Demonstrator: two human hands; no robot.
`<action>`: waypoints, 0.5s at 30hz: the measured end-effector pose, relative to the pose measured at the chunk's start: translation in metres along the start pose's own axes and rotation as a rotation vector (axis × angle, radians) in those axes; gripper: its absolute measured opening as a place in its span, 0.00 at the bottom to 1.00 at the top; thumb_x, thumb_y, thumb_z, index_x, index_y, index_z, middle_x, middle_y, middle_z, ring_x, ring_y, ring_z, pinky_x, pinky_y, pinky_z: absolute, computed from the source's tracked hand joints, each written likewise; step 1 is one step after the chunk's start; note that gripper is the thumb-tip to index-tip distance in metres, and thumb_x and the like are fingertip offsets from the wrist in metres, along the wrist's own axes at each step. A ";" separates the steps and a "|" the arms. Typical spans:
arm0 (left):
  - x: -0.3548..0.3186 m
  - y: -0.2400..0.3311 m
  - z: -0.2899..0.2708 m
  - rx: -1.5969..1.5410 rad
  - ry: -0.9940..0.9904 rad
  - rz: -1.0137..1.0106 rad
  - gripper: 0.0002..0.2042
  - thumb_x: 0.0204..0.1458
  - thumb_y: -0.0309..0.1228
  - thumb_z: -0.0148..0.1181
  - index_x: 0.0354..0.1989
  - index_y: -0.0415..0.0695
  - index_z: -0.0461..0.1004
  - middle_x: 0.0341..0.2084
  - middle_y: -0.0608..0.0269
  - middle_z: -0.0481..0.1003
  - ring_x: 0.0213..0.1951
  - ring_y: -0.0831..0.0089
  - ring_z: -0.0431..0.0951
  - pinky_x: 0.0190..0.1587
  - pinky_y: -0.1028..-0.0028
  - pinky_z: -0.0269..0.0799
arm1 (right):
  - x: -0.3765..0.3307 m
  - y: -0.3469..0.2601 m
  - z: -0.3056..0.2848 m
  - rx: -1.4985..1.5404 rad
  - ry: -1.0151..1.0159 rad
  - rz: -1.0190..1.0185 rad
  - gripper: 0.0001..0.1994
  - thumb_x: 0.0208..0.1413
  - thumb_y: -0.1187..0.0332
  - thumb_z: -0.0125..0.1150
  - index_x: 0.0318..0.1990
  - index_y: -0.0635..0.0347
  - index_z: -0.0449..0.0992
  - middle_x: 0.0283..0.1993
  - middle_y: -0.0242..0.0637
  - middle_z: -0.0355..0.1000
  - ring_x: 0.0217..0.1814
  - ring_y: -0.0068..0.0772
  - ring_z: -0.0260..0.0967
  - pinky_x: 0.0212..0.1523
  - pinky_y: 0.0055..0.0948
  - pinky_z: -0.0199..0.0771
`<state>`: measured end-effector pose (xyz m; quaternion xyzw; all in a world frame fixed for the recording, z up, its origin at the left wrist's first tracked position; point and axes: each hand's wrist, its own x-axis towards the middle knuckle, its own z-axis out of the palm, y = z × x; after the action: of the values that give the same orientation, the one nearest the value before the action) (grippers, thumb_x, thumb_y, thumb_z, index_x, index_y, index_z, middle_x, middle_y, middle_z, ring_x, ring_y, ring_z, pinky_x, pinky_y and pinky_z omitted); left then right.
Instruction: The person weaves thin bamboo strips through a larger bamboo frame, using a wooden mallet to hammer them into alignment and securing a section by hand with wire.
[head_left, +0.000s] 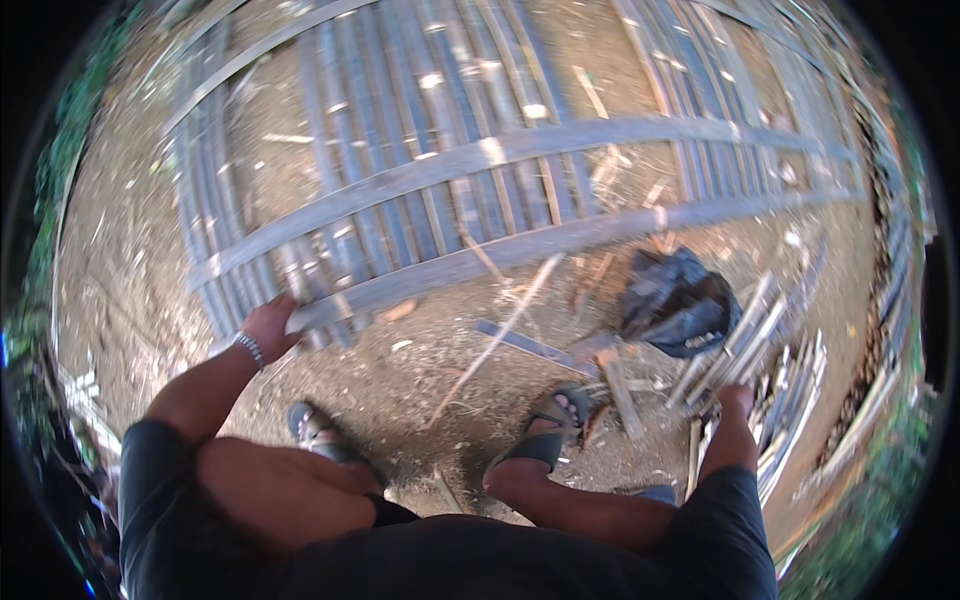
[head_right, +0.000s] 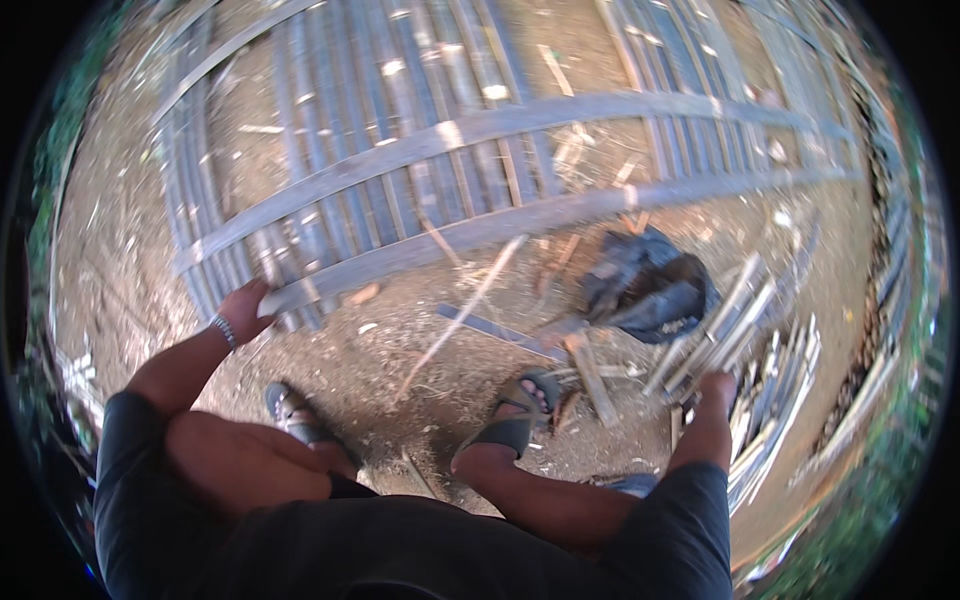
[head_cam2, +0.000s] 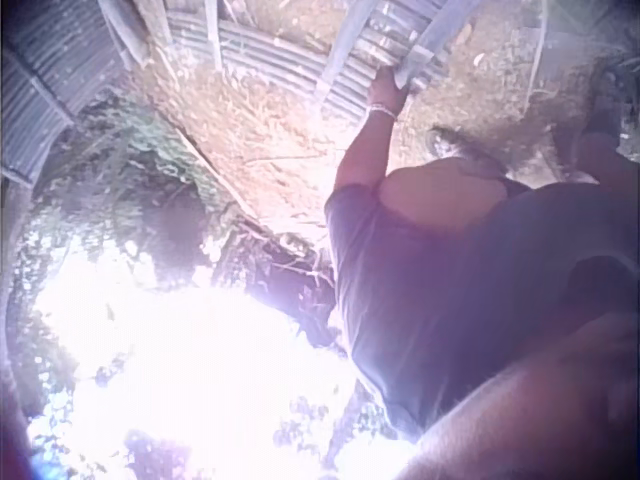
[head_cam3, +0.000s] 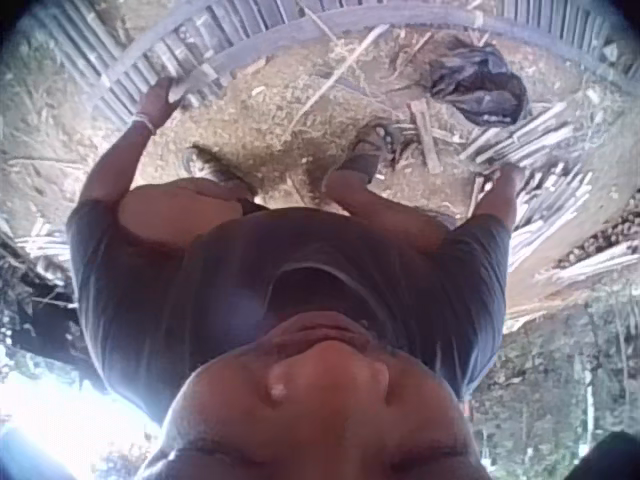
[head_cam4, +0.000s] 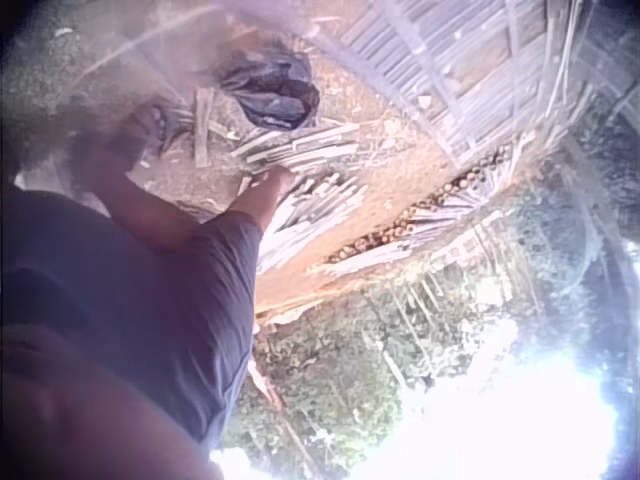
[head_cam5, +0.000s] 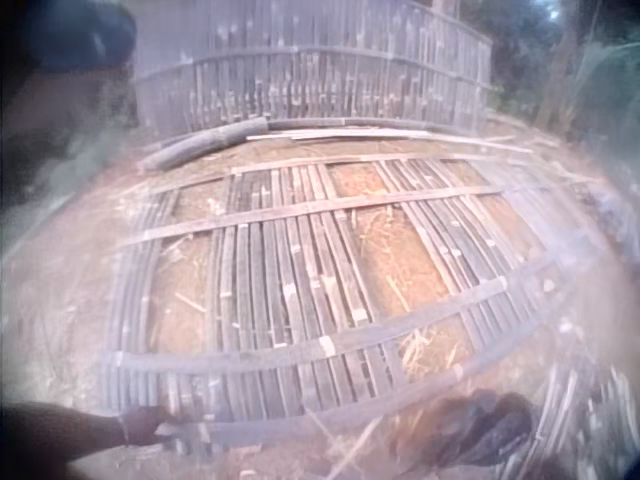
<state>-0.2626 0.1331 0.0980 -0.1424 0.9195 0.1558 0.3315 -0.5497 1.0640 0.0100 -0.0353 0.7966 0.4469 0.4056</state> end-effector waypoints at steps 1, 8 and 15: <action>-0.019 -0.007 -0.008 0.030 -0.006 -0.045 0.25 0.48 0.36 0.68 0.54 0.43 0.69 0.48 0.49 0.74 0.50 0.46 0.76 0.52 0.52 0.73 | 0.006 -0.030 -0.019 0.165 -0.017 0.101 0.17 0.64 0.63 0.47 0.49 0.50 0.83 0.55 0.34 0.79 0.55 0.36 0.79 0.50 0.37 0.79; -0.011 -0.019 0.012 0.019 -0.002 -0.020 0.29 0.48 0.42 0.69 0.56 0.42 0.69 0.51 0.51 0.73 0.50 0.50 0.78 0.53 0.53 0.74 | -0.013 0.048 -0.085 1.275 1.044 0.516 0.15 0.60 0.64 0.58 0.47 0.67 0.70 0.39 0.51 0.75 0.37 0.47 0.75 0.37 0.45 0.78; -0.007 -0.039 0.021 -0.030 0.035 0.128 0.28 0.47 0.44 0.68 0.52 0.39 0.71 0.47 0.50 0.75 0.49 0.51 0.79 0.51 0.56 0.75 | -0.252 -0.157 -0.355 1.260 0.910 -0.473 0.07 0.63 0.70 0.53 0.42 0.62 0.65 0.38 0.38 0.63 0.40 0.32 0.63 0.42 0.36 0.68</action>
<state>-0.2315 0.1069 0.0793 -0.0908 0.9300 0.1879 0.3027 -0.5336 0.6301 0.1696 -0.1460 0.9569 -0.2412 0.0695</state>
